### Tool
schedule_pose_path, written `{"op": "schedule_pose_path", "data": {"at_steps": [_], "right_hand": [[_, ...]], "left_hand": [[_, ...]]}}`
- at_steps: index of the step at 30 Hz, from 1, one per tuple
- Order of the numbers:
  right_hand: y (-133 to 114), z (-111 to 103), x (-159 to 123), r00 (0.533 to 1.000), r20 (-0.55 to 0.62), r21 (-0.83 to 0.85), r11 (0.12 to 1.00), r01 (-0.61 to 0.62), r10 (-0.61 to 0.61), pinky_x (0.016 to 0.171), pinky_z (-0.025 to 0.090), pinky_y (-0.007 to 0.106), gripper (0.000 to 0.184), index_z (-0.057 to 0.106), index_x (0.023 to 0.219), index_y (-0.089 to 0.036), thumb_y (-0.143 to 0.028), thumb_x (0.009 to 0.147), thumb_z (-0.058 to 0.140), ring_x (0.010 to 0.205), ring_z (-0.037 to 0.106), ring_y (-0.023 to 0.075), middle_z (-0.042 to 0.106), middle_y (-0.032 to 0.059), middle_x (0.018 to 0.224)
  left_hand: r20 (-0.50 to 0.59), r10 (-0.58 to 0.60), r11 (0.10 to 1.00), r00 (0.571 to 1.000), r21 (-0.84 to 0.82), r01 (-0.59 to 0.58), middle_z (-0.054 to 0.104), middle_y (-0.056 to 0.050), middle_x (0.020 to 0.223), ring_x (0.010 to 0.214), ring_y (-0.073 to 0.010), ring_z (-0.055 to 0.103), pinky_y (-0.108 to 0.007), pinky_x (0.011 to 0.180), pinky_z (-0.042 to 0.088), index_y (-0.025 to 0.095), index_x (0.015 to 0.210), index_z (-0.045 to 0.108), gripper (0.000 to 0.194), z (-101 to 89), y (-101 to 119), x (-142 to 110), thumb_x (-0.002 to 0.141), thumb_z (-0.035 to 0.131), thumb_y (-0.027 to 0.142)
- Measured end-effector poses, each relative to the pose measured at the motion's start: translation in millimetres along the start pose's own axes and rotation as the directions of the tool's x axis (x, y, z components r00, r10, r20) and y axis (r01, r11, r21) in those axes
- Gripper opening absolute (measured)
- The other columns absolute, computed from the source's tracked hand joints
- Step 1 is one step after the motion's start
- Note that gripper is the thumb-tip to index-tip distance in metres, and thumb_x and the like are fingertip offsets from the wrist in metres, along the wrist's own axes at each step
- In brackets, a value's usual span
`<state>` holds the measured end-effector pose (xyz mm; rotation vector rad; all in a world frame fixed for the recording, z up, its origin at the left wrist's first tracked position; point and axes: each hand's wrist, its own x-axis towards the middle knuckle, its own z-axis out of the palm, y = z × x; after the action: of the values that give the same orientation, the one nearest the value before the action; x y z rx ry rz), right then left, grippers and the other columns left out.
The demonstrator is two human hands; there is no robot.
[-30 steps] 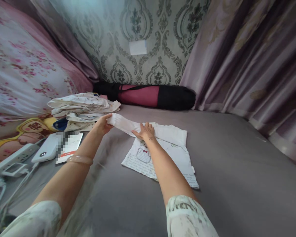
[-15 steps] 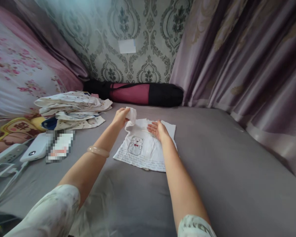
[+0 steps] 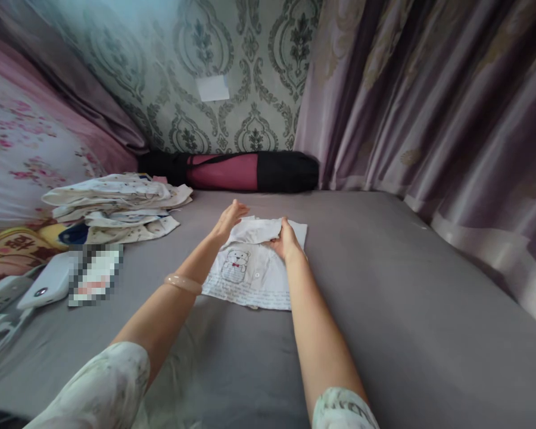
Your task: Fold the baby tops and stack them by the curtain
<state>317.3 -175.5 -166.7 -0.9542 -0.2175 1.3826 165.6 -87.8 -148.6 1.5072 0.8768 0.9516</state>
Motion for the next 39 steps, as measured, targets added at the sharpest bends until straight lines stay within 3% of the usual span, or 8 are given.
{"op": "schedule_pose_path", "data": {"at_steps": [6,11,15,18,20,25,33,39], "right_hand": [[6,-1,4,0.99,-0.111,-0.103,0.991,0.081,-0.093,0.069,0.057,0.031,0.008,0.059,0.085,-0.018,-0.021,0.09,0.054,0.065,0.064,0.0157,0.067,0.0013,0.069],[10,-3,7,0.961,-0.125,-0.302,0.932,0.201,-0.248,0.07,0.055,0.031,0.016,0.06,0.084,-0.017,-0.006,0.081,0.049,0.067,0.065,0.016,0.067,0.0002,0.067],[8,-10,8,0.858,-0.129,-0.736,0.628,0.253,-0.498,0.078,0.052,0.032,0.018,0.064,0.092,-0.019,-0.019,0.082,0.048,0.085,0.065,0.0201,0.069,0.0019,0.078],[5,-14,2,0.8,-0.061,-0.968,0.231,0.099,-0.597,0.085,0.047,0.036,0.021,0.066,0.094,-0.019,-0.027,0.086,0.048,0.097,0.062,0.0247,0.07,0.0081,0.094],[5,-15,-3,0.788,-0.051,-0.997,0.083,0.0,-0.614,0.087,0.045,0.037,0.024,0.066,0.101,-0.019,-0.029,0.088,0.047,0.1,0.061,0.0262,0.069,0.0113,0.101],[7,-14,-9,0.766,-0.032,-0.992,-0.075,-0.105,-0.642,0.088,0.042,0.036,0.027,0.062,0.114,-0.02,-0.028,0.093,0.047,0.102,0.062,0.0256,0.069,0.0134,0.104],[11,-16,-10,0.712,0.037,-0.981,-0.162,-0.109,-0.701,0.098,0.036,0.041,0.031,0.057,0.119,-0.014,-0.018,0.092,0.042,0.118,0.05,0.0296,0.06,0.0188,0.119],[24,-9,-5,0.721,0.355,-0.919,-0.364,0.152,-0.595,0.113,0.015,0.046,0.046,0.043,0.139,-0.01,-0.021,0.096,0.031,0.138,0.03,0.0273,0.043,0.0162,0.146]], "left_hand": [[-0.187,0.033,0.957,0.982,0.291,0.024,0.068,-0.013,0.112,0.11,-0.0221,0.06,-0.037,0.099,0.042,0.015,0.114,0.058,0.033,-35.8,-26,4,0.085,0.046,0.026],[0.008,0.024,0.813,1.0,0.582,-0.024,0.061,-0.013,0.128,0.12,-0.0237,0.056,-0.038,0.104,0.039,0.019,0.126,0.054,0.045,-38.1,-49,0,0.082,0.047,0.018],[0.15,-0.017,0.583,0.989,0.805,-0.112,0.041,-0.012,0.149,0.141,-0.0278,0.031,-0.05,0.113,0.022,0.021,0.14,0.042,0.049,-34.8,-57,-7,0.091,0.041,0.031],[0.204,-0.051,0.475,0.978,0.866,-0.156,0.027,-0.012,0.156,0.145,-0.0305,0.019,-0.057,0.113,0.014,0.021,0.145,0.034,0.053,-35.6,-58,-10,0.096,0.029,0.039],[0.214,-0.068,0.441,0.974,0.882,-0.163,0.024,-0.011,0.157,0.145,-0.0306,0.017,-0.058,0.113,0.013,0.021,0.147,0.031,0.055,-36.9,-59,-11,0.096,0.025,0.042],[0.217,-0.099,0.401,0.971,0.902,-0.161,0.021,-0.009,0.159,0.146,-0.0292,0.017,-0.058,0.114,0.013,0.022,0.149,0.028,0.059,-39.4,-62,-8,0.096,0.02,0.046],[0.227,-0.07,0.392,0.971,0.902,-0.182,0.023,-0.013,0.157,0.146,-0.0284,0.017,-0.058,0.114,0.015,0.018,0.149,0.028,0.059,-33.7,-52,-5,0.097,0.021,0.043],[0.325,0.034,0.367,0.945,0.875,-0.315,0.029,-0.012,0.156,0.145,-0.0254,0.02,-0.051,0.116,0.015,0.019,0.148,0.031,0.053,-3.0,-32,-10,0.098,0.025,0.037]]}}
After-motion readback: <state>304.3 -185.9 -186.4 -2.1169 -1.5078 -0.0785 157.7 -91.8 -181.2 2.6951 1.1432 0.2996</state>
